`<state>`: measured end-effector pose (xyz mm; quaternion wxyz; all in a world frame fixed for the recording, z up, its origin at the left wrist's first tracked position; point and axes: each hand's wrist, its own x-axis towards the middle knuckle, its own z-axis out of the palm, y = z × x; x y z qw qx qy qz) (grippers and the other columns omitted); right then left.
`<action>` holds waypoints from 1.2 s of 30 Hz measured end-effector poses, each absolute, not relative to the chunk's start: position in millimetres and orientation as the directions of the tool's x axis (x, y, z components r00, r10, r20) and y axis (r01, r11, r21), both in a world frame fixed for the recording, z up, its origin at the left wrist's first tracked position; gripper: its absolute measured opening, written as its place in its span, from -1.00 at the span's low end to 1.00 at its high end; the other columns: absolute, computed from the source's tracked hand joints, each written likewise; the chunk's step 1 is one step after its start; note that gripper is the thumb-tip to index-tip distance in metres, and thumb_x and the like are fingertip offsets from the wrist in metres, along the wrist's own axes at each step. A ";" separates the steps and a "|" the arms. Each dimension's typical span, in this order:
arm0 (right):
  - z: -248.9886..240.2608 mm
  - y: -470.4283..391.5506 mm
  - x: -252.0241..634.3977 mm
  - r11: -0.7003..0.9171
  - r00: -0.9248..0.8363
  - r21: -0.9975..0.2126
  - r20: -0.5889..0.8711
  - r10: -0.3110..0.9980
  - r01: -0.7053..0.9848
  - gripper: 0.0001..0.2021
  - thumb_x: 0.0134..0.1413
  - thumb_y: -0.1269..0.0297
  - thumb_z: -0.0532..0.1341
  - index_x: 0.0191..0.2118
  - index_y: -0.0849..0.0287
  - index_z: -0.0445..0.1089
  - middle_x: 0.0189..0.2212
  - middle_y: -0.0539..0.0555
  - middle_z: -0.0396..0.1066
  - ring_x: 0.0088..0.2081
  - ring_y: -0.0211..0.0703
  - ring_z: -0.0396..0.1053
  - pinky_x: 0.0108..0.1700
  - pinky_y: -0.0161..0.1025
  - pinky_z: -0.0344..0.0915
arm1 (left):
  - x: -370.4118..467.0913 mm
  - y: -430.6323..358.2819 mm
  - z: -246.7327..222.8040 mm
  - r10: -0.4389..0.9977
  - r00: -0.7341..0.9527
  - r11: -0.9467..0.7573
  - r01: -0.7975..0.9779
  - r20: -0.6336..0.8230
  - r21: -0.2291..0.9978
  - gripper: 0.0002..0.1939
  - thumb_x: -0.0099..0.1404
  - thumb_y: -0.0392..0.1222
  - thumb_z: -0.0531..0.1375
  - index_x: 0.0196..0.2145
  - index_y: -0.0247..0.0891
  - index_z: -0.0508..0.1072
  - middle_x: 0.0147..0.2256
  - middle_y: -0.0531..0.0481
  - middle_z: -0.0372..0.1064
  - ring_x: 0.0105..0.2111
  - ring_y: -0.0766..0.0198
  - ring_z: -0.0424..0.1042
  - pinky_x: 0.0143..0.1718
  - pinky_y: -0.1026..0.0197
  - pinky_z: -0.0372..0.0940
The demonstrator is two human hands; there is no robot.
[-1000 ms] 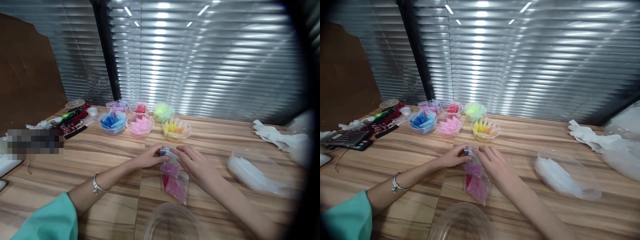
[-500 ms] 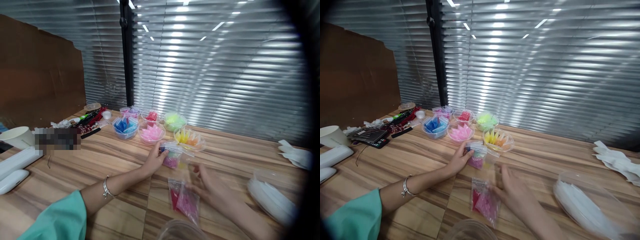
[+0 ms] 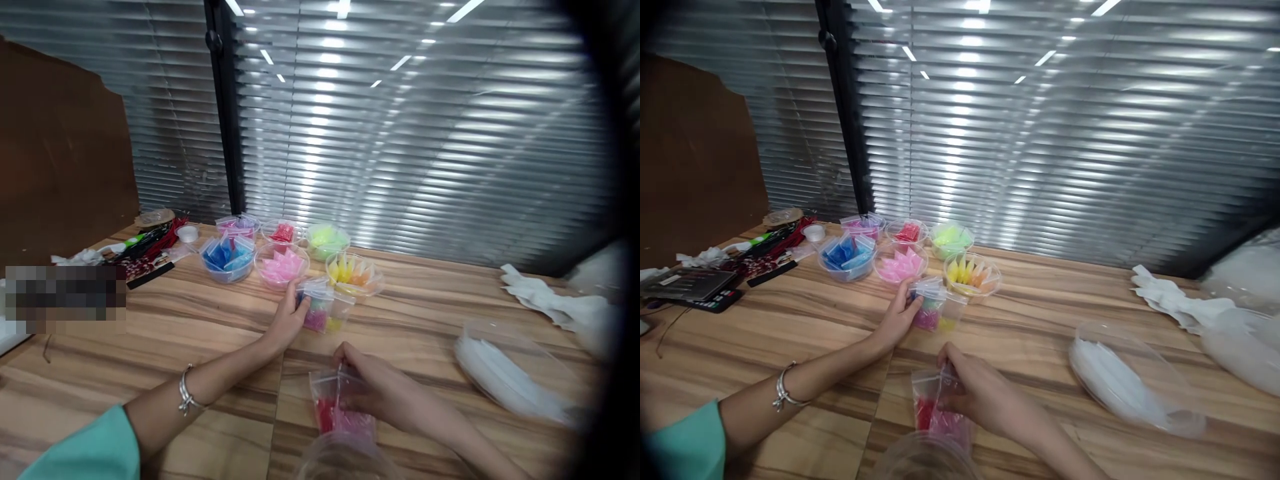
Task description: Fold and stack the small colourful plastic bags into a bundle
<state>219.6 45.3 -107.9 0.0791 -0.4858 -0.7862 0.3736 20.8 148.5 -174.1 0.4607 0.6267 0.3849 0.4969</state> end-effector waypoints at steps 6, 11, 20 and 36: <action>-106.7 58.1 221.9 0.357 -0.399 -0.684 0.103 0.911 0.637 -0.72 0.19 0.28 0.17 0.02 0.03 0.25 -0.09 0.06 0.39 -0.06 -0.08 0.36 -0.01 -0.13 0.29 | 20.4 145.0 -171.2 0.912 0.313 -0.282 0.007 0.265 0.960 -0.58 0.35 -0.12 0.07 0.13 -0.16 0.12 0.12 -0.11 0.20 0.10 0.16 0.24 0.18 0.07 0.11; -119.2 70.6 230.1 0.439 -0.310 -0.536 0.317 0.896 0.721 -0.75 0.17 0.34 0.19 -0.03 0.08 0.26 -0.12 0.11 0.36 -0.03 0.01 0.30 0.00 -0.05 0.29 | 18.9 135.6 -159.2 0.810 0.537 -0.284 0.004 0.237 0.959 -0.57 0.35 -0.06 0.09 0.12 -0.21 0.19 0.06 -0.11 0.27 0.07 0.14 0.28 0.13 0.11 0.17; -125.6 69.1 224.2 0.507 -0.357 -0.468 0.375 0.855 0.724 -0.65 0.19 0.36 0.17 0.07 0.09 0.17 -0.10 0.14 0.27 -0.04 -0.02 0.26 -0.01 -0.07 0.31 | 14.6 130.4 -152.7 0.687 0.705 -0.331 0.091 0.174 0.939 -0.03 -0.06 -0.01 0.43 0.23 -0.15 0.07 0.20 -0.15 0.13 0.19 -0.02 0.17 0.20 0.00 0.11; -170.8 85.4 211.5 0.200 0.047 -0.976 0.204 0.978 0.081 -0.01 -0.06 0.11 0.36 0.31 0.06 -0.34 0.25 0.28 -0.01 0.27 0.04 0.04 0.29 0.13 -0.01 | 15.2 133.6 -155.2 0.819 0.532 -0.300 0.075 0.216 0.951 -0.26 0.16 -0.11 0.30 0.18 -0.15 0.01 0.14 -0.15 0.14 0.13 0.10 0.22 0.17 0.06 0.14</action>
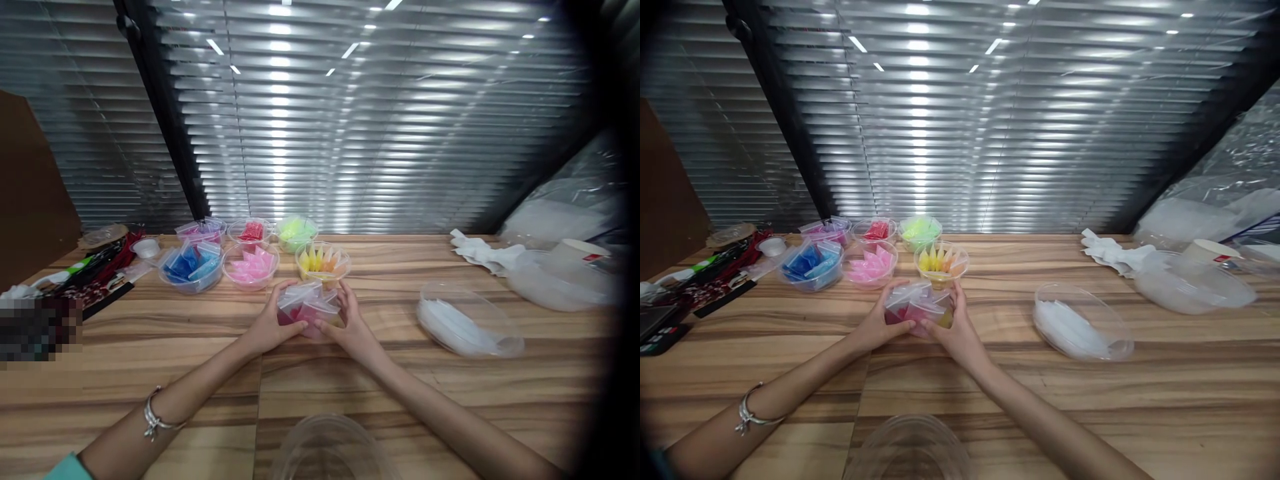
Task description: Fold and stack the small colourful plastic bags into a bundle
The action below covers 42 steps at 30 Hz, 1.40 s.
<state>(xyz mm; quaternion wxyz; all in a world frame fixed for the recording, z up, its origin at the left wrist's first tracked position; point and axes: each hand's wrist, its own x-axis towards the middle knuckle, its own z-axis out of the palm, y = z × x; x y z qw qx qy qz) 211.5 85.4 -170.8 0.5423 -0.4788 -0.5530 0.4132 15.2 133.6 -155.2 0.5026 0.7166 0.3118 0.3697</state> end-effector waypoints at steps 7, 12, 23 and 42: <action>-171.3 81.4 203.9 0.142 0.041 -0.978 0.137 0.990 -0.153 -0.19 -0.12 0.24 0.39 0.21 0.06 -0.06 0.15 0.21 0.18 0.17 -0.01 0.21 0.27 0.05 0.07 | 16.5 131.2 -152.2 0.750 0.645 -0.270 0.092 0.149 0.958 -0.31 0.17 -0.16 0.29 0.17 -0.18 0.07 0.09 -0.15 0.24 0.07 0.10 0.29 0.10 0.05 0.21; -168.6 77.1 202.7 0.215 0.023 -0.974 0.214 0.977 -0.077 -0.25 -0.03 0.31 0.34 0.21 0.00 -0.08 0.17 0.15 0.16 0.20 -0.09 0.16 0.30 0.00 0.02 | 17.9 133.4 -151.6 0.723 0.675 -0.265 0.076 0.146 0.961 -0.45 0.19 -0.18 0.26 0.10 -0.26 0.19 0.01 -0.14 0.32 0.01 0.12 0.35 0.06 0.09 0.24; -172.7 77.0 207.3 0.266 0.065 -0.960 0.271 0.960 0.085 -0.41 0.07 0.25 0.27 0.16 0.02 0.00 0.15 0.15 0.14 0.08 -0.10 0.28 0.14 -0.07 0.25 | 14.6 133.8 -151.9 0.769 0.621 -0.235 0.059 0.148 0.970 -0.23 0.14 -0.09 0.31 0.20 -0.14 0.02 0.12 -0.14 0.20 0.09 0.09 0.28 0.13 0.05 0.19; -174.8 68.3 199.2 0.277 0.014 -0.960 0.278 0.961 0.042 -0.41 0.13 0.26 0.22 0.19 0.00 -0.07 0.13 0.17 0.18 0.09 -0.09 0.29 0.17 -0.01 0.21 | 13.5 130.9 -153.8 0.806 0.556 -0.296 0.084 0.201 0.951 -0.27 0.04 -0.05 0.39 0.09 -0.14 0.14 0.09 -0.12 0.16 0.11 0.03 0.23 0.14 0.04 0.18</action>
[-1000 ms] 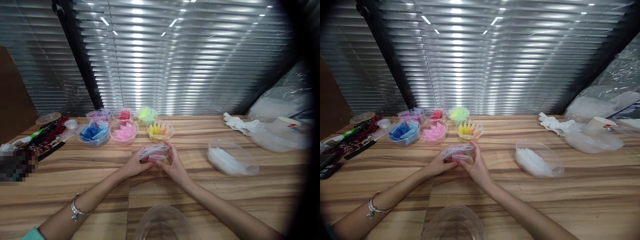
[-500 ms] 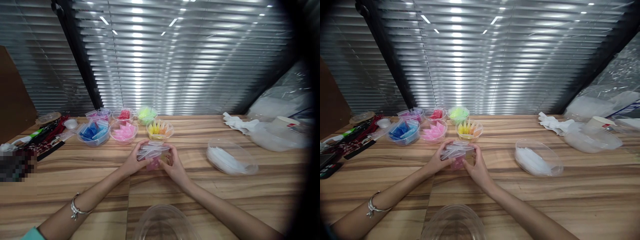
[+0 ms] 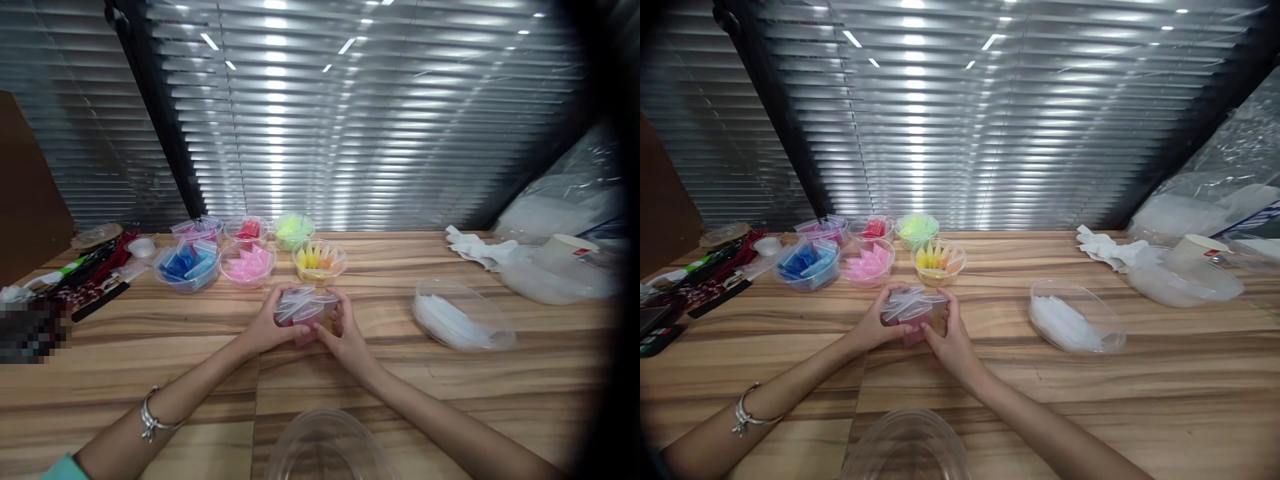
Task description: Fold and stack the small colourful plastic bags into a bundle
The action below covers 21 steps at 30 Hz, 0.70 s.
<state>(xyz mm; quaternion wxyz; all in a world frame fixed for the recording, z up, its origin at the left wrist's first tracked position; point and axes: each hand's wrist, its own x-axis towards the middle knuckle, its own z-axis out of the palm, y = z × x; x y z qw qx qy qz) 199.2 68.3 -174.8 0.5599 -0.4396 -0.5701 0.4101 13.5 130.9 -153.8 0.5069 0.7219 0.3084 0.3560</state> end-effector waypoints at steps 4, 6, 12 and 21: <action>-177.2 64.6 200.3 0.290 -0.028 -0.951 0.288 0.957 0.107 -0.37 0.12 0.29 0.23 0.21 0.04 -0.11 0.17 0.21 0.11 0.14 -0.05 0.22 0.18 0.01 0.19 | 14.3 128.3 -149.9 0.806 0.559 -0.277 0.069 0.193 0.958 -0.17 0.03 -0.05 0.40 0.16 -0.14 0.08 0.12 -0.14 0.15 0.11 0.02 0.23 0.13 0.05 0.18; -177.4 62.3 200.5 0.287 -0.045 -0.949 0.283 0.958 0.133 -0.40 0.13 0.29 0.22 0.19 0.05 -0.09 0.14 0.21 0.15 0.13 -0.05 0.24 0.15 0.00 0.23 | 14.4 128.3 -149.6 0.804 0.562 -0.274 0.061 0.194 0.960 -0.17 0.04 -0.05 0.39 0.17 -0.14 0.07 0.12 -0.14 0.17 0.11 0.03 0.24 0.13 0.06 0.19; -176.3 57.7 200.6 0.273 -0.053 -0.951 0.268 0.962 0.143 -0.51 0.09 0.22 0.24 0.09 0.06 0.04 -0.10 0.13 0.31 -0.05 -0.05 0.34 -0.04 -0.09 0.36 | 15.6 132.3 -153.9 0.807 0.544 -0.294 0.031 0.231 0.955 -0.20 0.07 -0.06 0.37 0.17 -0.15 0.08 0.17 -0.17 0.08 0.18 0.03 0.16 0.17 0.06 0.15; -170.8 55.0 203.8 0.287 -0.093 -0.955 0.280 0.956 0.072 -0.67 0.18 0.13 0.15 -0.02 0.05 0.05 -0.24 0.05 0.23 -0.30 -0.18 0.30 -0.26 -0.24 0.32 | 16.7 134.6 -154.9 0.769 0.592 -0.280 -0.025 0.239 0.960 -0.11 0.01 -0.09 0.41 0.19 -0.13 0.03 0.18 -0.19 0.09 0.18 0.05 0.18 0.15 0.06 0.19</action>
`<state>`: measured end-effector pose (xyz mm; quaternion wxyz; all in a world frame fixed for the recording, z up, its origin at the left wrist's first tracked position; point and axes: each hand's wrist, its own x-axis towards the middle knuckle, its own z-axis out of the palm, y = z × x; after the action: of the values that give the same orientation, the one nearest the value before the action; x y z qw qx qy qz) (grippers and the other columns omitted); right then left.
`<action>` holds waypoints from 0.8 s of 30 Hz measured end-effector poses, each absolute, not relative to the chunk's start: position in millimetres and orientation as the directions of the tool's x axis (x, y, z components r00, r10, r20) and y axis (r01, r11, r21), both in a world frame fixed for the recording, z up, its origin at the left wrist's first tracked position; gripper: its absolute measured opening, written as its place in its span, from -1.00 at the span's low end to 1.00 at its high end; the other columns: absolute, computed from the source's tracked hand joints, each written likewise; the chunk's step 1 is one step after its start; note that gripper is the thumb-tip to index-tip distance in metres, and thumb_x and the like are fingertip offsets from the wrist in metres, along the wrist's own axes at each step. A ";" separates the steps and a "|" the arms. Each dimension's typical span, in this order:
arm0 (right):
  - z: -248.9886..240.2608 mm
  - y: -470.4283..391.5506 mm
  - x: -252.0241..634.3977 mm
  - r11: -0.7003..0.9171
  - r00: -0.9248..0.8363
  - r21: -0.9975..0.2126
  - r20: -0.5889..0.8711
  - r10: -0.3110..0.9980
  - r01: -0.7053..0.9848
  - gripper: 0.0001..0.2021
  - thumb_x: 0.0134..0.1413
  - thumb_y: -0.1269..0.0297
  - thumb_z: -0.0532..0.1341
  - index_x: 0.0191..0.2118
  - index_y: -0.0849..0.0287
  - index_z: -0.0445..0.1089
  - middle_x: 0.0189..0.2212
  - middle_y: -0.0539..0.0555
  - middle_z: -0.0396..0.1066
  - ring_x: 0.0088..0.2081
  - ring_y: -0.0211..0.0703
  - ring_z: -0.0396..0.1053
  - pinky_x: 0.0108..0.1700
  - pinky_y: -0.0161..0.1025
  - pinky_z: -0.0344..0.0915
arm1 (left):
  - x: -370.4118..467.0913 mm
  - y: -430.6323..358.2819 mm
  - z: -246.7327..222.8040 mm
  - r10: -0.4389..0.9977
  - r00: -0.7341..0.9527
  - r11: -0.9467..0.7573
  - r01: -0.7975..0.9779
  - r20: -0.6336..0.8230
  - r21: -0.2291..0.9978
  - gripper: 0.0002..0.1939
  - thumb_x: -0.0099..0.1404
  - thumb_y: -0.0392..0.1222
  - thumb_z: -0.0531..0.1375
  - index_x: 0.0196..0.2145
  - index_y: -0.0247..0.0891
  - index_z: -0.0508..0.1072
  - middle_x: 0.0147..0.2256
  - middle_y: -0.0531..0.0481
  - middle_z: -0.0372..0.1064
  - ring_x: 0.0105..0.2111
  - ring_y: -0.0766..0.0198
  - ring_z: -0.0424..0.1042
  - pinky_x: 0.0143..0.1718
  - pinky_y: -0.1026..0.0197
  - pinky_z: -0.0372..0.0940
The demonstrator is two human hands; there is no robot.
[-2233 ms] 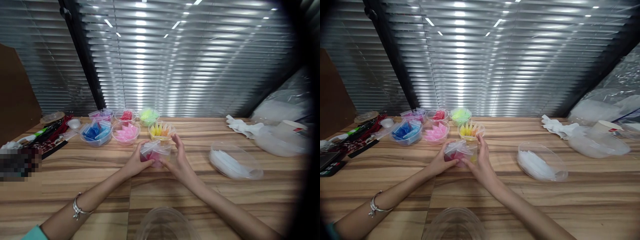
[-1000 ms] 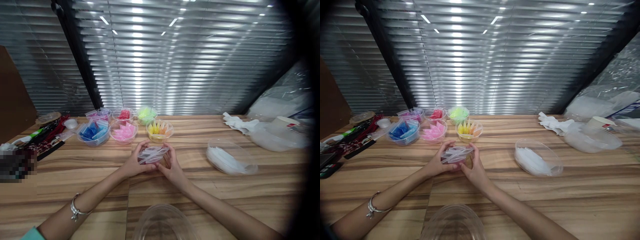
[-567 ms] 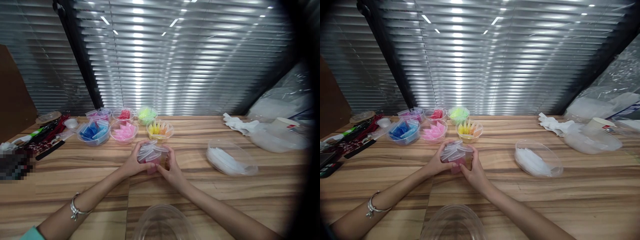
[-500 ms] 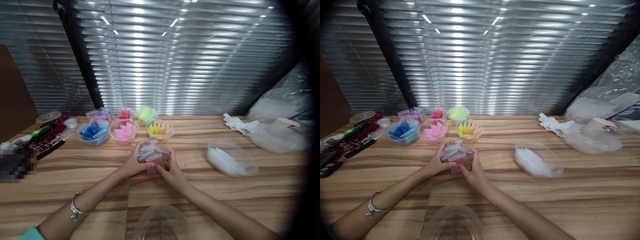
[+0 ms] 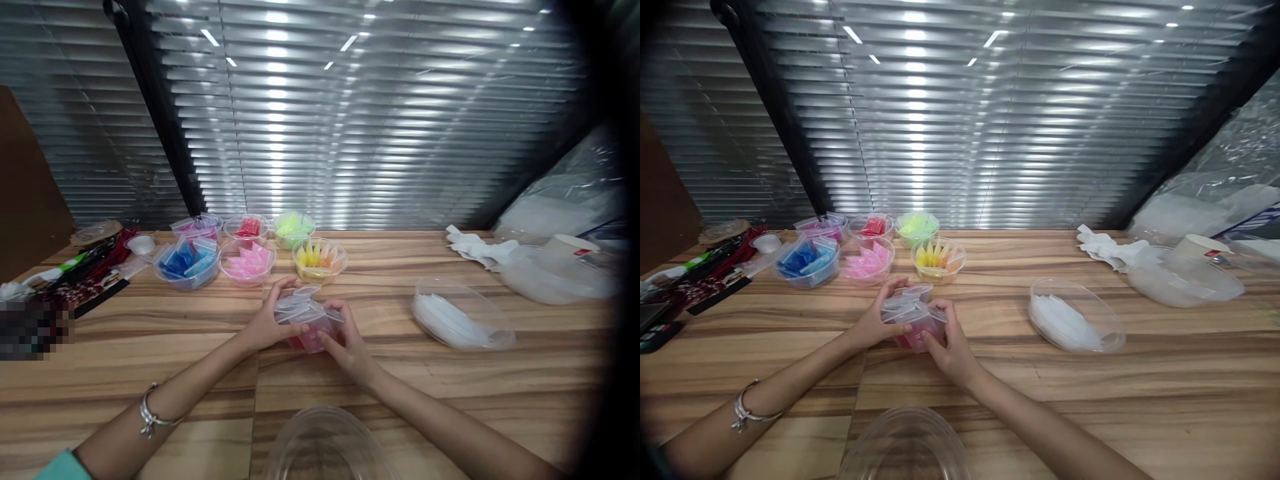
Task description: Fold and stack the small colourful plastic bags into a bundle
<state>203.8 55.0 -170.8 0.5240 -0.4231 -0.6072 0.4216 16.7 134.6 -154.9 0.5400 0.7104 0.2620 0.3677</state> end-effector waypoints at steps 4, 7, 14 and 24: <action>-167.3 54.6 204.6 0.288 -0.097 -0.955 0.281 0.955 0.070 -0.69 0.17 0.14 0.14 -0.04 0.06 0.07 -0.23 0.05 0.23 -0.28 -0.17 0.29 -0.22 -0.24 0.31 | 15.2 135.0 -154.6 0.765 0.601 -0.271 -0.026 0.231 0.962 -0.12 0.01 -0.05 0.40 0.18 -0.15 0.05 0.17 -0.19 0.12 0.17 0.03 0.21 0.13 0.06 0.21; -165.8 55.4 203.9 0.288 -0.098 -0.955 0.280 0.955 0.079 -0.67 0.17 0.18 0.14 -0.01 0.07 0.07 -0.17 0.08 0.26 -0.20 -0.13 0.30 -0.12 -0.18 0.30 | 14.3 134.2 -152.4 0.750 0.627 -0.267 -0.008 0.213 0.964 -0.20 0.04 -0.04 0.39 0.16 -0.16 0.14 0.14 -0.18 0.20 0.09 0.03 0.30 0.08 0.05 0.26; -165.1 56.5 203.1 0.297 -0.034 -0.950 0.296 0.955 0.098 -0.64 0.13 0.32 0.10 0.03 0.07 0.01 -0.06 0.11 0.22 -0.10 -0.12 0.29 -0.02 -0.14 0.26 | 14.7 130.2 -144.6 0.735 0.642 -0.319 0.045 0.217 0.947 -0.35 0.06 -0.07 0.38 0.09 -0.16 0.30 0.10 -0.14 0.25 0.09 0.02 0.29 0.13 0.01 0.21; -171.1 55.9 200.1 0.362 -0.200 -0.925 0.336 0.920 0.112 -0.58 0.15 0.39 0.07 0.09 0.06 -0.06 0.02 0.17 0.25 -0.03 -0.11 0.33 0.02 -0.11 0.30 | 14.8 130.4 -150.2 0.714 0.661 -0.332 0.031 0.230 0.943 -0.07 -0.01 -0.10 0.43 0.23 -0.10 0.06 0.17 -0.16 0.14 0.19 0.03 0.17 0.20 0.00 0.13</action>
<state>200.1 55.9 -171.1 0.4967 -0.3915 -0.6591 0.4069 14.8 130.4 -150.2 0.5213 0.7476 0.2490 0.3275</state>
